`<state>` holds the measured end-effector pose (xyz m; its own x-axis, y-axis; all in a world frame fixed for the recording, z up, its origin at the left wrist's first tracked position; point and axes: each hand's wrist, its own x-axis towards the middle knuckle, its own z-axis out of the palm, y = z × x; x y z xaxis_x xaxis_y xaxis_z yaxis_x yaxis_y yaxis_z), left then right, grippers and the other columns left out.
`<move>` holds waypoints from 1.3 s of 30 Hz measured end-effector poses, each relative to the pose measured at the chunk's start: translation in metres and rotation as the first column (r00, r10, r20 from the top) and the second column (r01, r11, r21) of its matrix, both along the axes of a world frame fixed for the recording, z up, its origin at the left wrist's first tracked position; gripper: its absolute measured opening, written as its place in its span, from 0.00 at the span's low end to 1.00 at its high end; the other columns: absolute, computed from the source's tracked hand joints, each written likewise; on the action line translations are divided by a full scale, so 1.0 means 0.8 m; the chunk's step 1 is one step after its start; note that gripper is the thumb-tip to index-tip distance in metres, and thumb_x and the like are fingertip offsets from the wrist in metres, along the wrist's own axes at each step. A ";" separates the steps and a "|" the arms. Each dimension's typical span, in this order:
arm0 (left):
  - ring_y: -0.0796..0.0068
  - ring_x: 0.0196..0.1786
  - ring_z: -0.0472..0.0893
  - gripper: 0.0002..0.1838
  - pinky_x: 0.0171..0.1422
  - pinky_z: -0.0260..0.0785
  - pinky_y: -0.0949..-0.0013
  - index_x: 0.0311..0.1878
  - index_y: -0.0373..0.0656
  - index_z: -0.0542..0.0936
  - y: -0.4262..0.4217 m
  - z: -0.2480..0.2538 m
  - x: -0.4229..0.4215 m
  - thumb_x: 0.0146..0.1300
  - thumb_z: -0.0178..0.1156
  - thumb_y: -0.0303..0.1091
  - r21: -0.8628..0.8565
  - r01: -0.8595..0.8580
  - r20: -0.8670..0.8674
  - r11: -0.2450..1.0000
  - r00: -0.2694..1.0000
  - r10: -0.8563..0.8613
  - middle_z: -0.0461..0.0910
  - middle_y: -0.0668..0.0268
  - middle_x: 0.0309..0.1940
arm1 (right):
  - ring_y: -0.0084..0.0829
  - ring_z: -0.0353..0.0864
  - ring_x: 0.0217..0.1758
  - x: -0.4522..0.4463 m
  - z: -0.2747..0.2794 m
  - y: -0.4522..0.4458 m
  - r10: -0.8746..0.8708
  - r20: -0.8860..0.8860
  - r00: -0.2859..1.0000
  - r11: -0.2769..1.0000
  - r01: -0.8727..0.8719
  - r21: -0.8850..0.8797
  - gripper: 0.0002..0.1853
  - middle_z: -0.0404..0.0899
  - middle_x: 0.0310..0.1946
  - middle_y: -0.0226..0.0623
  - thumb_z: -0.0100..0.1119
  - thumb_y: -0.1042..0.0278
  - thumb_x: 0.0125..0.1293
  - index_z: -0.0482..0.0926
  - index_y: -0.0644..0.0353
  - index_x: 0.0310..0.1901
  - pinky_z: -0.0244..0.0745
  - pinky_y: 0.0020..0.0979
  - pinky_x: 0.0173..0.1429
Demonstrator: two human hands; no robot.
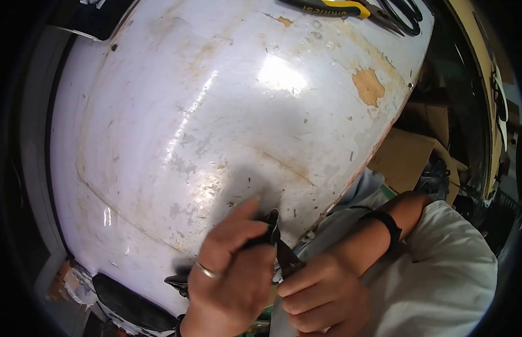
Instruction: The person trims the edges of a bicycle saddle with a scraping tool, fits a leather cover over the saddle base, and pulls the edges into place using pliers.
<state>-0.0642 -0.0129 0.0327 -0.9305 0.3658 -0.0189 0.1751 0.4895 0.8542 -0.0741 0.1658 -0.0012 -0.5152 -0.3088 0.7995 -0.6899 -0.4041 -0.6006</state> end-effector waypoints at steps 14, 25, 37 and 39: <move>0.47 0.55 0.85 0.13 0.55 0.82 0.52 0.39 0.38 0.86 0.014 0.010 0.019 0.48 0.75 0.20 -0.333 -0.095 -0.213 0.938 0.977 0.023 0.80 0.54 0.50 | 0.27 0.66 0.18 0.019 0.015 -0.032 -0.068 0.647 0.759 0.618 0.541 -0.570 0.18 0.63 0.17 0.29 0.62 0.75 0.70 0.70 0.60 0.20 0.66 0.32 0.24; 0.48 0.58 0.81 0.21 0.60 0.77 0.50 0.42 0.39 0.83 0.032 0.011 0.011 0.46 0.83 0.27 -0.425 -0.095 -0.086 0.900 0.994 0.064 0.77 0.56 0.52 | 0.34 0.75 0.23 -0.009 -0.030 0.076 0.123 0.200 0.972 0.980 -0.087 -0.180 0.15 0.72 0.23 0.34 0.71 0.70 0.70 0.75 0.64 0.31 0.74 0.36 0.28; 0.48 0.52 0.88 0.12 0.49 0.87 0.59 0.39 0.31 0.84 0.031 0.002 0.025 0.51 0.73 0.11 -0.344 -0.002 -0.261 0.939 0.961 -0.094 0.78 0.58 0.49 | 0.30 0.68 0.19 0.012 -0.022 0.047 0.098 0.154 0.983 0.972 -0.061 -0.228 0.14 0.66 0.22 0.32 0.69 0.73 0.70 0.74 0.64 0.28 0.68 0.33 0.25; 0.46 0.52 0.89 0.08 0.53 0.87 0.58 0.34 0.31 0.83 0.031 0.006 0.019 0.55 0.73 0.12 -0.304 -0.133 -0.188 0.943 0.979 0.077 0.79 0.58 0.46 | 0.30 0.68 0.19 0.012 -0.027 0.034 0.050 0.158 0.986 0.967 -0.008 -0.253 0.14 0.66 0.21 0.31 0.68 0.73 0.70 0.74 0.63 0.27 0.68 0.33 0.25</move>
<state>-0.0490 0.0116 0.0372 -0.9625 0.2674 0.0462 0.2382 0.7510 0.6159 -0.0642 0.1927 -0.0225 -0.6378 -0.1259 0.7599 -0.5776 -0.5745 -0.5800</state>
